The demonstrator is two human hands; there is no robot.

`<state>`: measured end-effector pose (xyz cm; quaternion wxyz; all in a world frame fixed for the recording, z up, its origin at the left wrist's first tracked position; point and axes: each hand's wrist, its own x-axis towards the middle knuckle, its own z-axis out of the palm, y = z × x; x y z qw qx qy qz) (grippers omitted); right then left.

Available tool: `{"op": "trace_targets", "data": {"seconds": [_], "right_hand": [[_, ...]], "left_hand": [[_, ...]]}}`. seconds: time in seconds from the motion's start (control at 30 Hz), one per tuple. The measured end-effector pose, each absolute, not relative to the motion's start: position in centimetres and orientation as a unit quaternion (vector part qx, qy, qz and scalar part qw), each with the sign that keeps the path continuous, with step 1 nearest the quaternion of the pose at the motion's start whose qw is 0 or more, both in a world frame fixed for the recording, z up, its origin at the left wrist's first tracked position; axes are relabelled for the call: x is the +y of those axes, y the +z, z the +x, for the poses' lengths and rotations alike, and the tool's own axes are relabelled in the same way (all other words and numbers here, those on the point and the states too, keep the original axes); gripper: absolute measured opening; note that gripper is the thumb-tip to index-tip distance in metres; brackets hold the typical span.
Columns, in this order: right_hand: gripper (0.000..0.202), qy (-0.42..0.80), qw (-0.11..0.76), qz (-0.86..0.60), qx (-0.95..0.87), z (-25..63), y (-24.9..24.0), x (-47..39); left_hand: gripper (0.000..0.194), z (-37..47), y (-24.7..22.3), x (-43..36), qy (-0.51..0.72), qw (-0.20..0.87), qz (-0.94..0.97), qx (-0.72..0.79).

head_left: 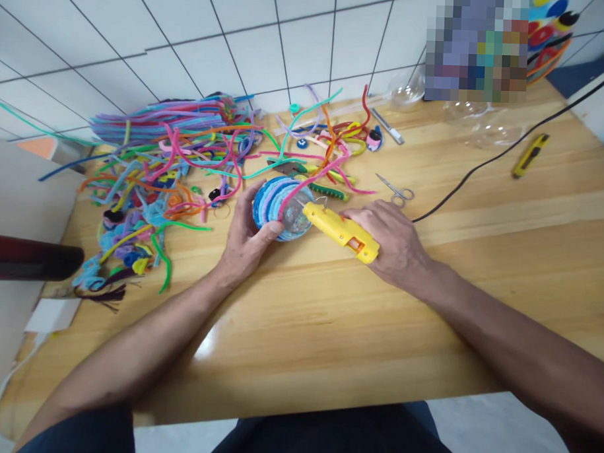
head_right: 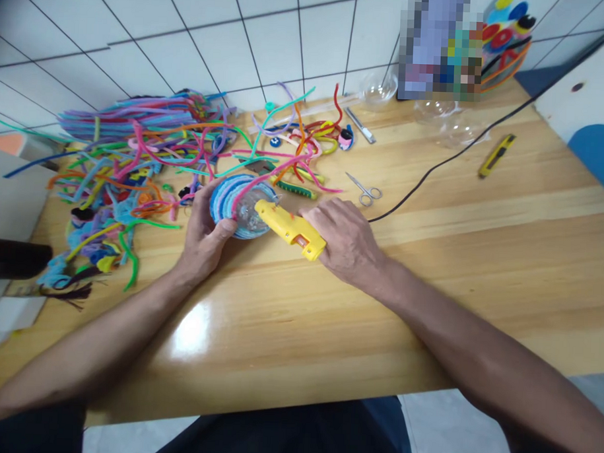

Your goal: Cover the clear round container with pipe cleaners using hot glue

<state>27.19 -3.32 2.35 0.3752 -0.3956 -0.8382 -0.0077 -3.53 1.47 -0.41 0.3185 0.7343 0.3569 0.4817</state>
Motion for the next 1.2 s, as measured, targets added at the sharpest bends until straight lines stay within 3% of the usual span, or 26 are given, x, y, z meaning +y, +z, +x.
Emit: {"op": "trace_targets", "data": {"seconds": [0.7,1.2], "right_hand": [[0.037,0.002,0.339,-0.375,-0.863,26.7,3.5,-4.0],[0.027,-0.01,0.355,-0.365,-0.86,27.5,3.2,-3.9]], "left_hand": [[0.078,-3.7,-0.9,1.7,0.47,0.323,0.745,0.347],[0.085,-2.7,-1.4,1.0,0.484,0.341,0.723,0.356]]}}
